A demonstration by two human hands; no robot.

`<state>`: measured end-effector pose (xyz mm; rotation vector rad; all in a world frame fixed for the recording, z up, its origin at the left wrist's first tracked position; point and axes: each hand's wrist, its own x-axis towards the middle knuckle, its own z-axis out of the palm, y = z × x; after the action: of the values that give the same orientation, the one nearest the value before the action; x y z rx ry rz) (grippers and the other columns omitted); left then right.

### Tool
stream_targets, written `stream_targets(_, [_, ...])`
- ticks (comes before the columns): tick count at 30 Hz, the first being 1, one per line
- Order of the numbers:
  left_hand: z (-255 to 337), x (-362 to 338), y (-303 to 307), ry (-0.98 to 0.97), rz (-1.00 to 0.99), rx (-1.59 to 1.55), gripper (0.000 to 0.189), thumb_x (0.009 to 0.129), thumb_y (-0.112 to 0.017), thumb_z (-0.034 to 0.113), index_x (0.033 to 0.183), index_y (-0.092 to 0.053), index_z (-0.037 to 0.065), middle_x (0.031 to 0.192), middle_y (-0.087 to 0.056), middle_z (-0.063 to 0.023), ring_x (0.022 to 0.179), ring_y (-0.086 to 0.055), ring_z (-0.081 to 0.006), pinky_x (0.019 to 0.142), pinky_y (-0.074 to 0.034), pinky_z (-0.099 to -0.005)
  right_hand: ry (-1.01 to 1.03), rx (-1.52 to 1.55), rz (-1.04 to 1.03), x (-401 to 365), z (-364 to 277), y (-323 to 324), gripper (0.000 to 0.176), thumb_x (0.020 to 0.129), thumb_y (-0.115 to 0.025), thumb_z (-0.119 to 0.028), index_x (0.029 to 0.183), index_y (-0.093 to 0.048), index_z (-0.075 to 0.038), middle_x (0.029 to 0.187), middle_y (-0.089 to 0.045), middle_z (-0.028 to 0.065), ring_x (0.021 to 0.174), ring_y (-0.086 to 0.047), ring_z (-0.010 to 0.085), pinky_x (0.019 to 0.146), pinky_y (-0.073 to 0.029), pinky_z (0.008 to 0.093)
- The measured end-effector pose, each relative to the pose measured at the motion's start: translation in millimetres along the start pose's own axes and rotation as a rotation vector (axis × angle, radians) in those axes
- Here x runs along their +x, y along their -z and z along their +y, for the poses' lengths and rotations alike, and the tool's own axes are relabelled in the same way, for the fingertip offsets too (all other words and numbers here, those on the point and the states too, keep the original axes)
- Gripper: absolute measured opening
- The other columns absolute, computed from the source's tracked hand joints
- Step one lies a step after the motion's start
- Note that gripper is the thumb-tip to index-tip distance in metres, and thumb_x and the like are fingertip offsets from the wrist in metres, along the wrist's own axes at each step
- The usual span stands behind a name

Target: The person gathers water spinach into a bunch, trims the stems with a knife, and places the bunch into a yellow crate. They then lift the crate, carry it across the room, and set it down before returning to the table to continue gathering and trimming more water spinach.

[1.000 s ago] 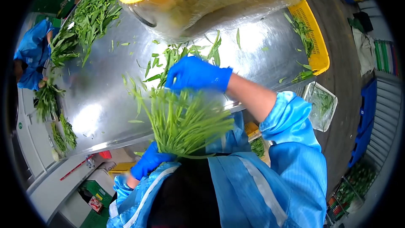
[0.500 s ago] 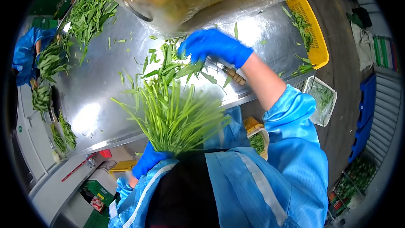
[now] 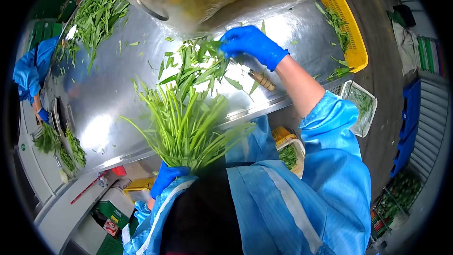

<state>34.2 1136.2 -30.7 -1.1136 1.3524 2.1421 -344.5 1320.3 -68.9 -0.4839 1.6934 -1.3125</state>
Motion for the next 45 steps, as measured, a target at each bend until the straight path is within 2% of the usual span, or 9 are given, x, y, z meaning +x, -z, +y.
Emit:
stream_targets(4, [4, 4, -1, -0.003, -0.012, 0.025, 0.058, 0.065, -0.074, -0.009, 0.119, -0.056, 0.003, 0.104, -0.064, -0.006, 0.092, -0.062, -0.0146, 0.078, -0.052, -0.0297, 0.152, -0.477, -0.461, -17, -10, -65, 0.081, 0.071, -0.08, -0.037, 0.136, -0.046, -0.005, 0.129, -0.056, 0.0168, 0.112, -0.056, 0.0241, 0.099, -0.042, 0.0323])
stream_targets(6, [-1, 12, -1, -0.081, -0.012, 0.066, 0.057, 0.065, -0.074, -0.009, 0.119, -0.056, 0.002, 0.103, -0.065, -0.0076, 0.091, -0.063, -0.0158, 0.078, -0.053, -0.03, 0.021, -0.078, -0.672, -20, -9, -91, 0.051, 0.074, -0.078, -0.031, 0.113, -0.064, -0.001, 0.106, -0.068, 0.014, 0.095, -0.063, 0.0201, 0.086, -0.047, 0.0314])
stream_targets(10, [-7, 4, 14, 0.044, -0.031, -0.014, 0.056, 0.068, -0.072, -0.008, 0.121, -0.054, 0.0, 0.101, -0.067, -0.0111, 0.088, -0.066, -0.0191, 0.076, -0.056, -0.0315, 0.372, -0.117, -0.289, -5, -4, -68, 0.022, 0.082, -0.067, -0.02, 0.093, -0.07, -0.001, 0.081, -0.069, 0.0066, 0.076, -0.064, 0.0159, 0.073, -0.049, 0.029])
stream_targets(14, [-12, 1, 15, 0.043, 0.01, -0.018, 0.058, 0.069, -0.07, -0.008, 0.123, -0.05, -0.001, 0.1, -0.067, -0.014, 0.085, -0.067, -0.0212, 0.073, -0.058, -0.0328, -0.044, 0.475, -0.03, -5, -3, -28, 0.028, 0.089, -0.062, -0.019, 0.11, -0.066, -0.001, 0.1, -0.068, 0.0097, 0.088, -0.065, 0.0194, 0.082, -0.052, 0.03])
stream_targets(18, [-14, 2, 22, 0.064, 0.023, -0.028, 0.057, 0.071, -0.067, -0.008, 0.125, -0.049, -0.003, 0.098, -0.067, -0.015, 0.085, -0.067, -0.0222, 0.075, -0.058, -0.0331, 0.062, -0.104, -0.476, -17, -8, -73, 0.036, 0.087, -0.067, -0.025, 0.117, -0.063, -0.006, 0.095, -0.068, 0.009, 0.092, -0.064, 0.0175, 0.085, -0.049, 0.0302])
stream_targets(28, [-37, 3, 44, 0.058, 0.026, -0.128, 0.054, 0.069, -0.064, -0.009, 0.122, -0.052, -0.004, 0.094, -0.067, -0.0141, 0.082, -0.067, -0.0209, 0.072, -0.056, -0.0316, 0.251, -0.419, -0.308, -14, 5, -27, 0.043, 0.082, -0.072, -0.028, 0.114, -0.064, -0.001, 0.103, -0.068, 0.0109, 0.086, -0.064, 0.0171, 0.084, -0.049, 0.0306])
stream_targets(33, [-36, 6, 50, 0.075, -0.009, -0.082, 0.053, 0.068, -0.064, -0.009, 0.12, -0.054, -0.004, 0.095, -0.067, -0.0131, 0.082, -0.067, -0.0199, 0.072, -0.056, -0.0311, 0.378, -0.244, -0.461, 12, 43, -74, 0.023, 0.084, -0.068, -0.018, 0.1, -0.069, -0.002, 0.096, -0.069, 0.0099, 0.088, -0.064, 0.019, 0.086, -0.049, 0.0291])
stream_targets(36, [-32, -2, 37, 0.021, 0.098, -0.084, 0.052, 0.068, -0.065, -0.006, 0.119, -0.054, -0.003, 0.095, -0.068, -0.0121, 0.082, -0.067, -0.0192, 0.073, -0.056, -0.0307, 0.087, 0.47, 0.095, -1, 2, -30, 0.015, 0.084, -0.065, -0.013, 0.091, -0.072, -0.003, 0.09, -0.07, 0.0092, 0.081, -0.064, 0.0129, 0.077, -0.05, 0.0263])
stream_targets(45, [-34, 1, 37, -0.016, 0.083, -0.094, 0.052, 0.068, -0.065, -0.004, 0.119, -0.055, -0.003, 0.094, -0.068, -0.0118, 0.083, -0.067, -0.0189, 0.074, -0.055, -0.0305, -0.07, -0.041, -0.95, -11, 19, -118, 0.039, 0.083, -0.072, -0.032, 0.11, -0.067, -0.005, 0.101, -0.069, 0.0089, 0.089, -0.062, 0.0146, 0.082, -0.048, 0.0308])
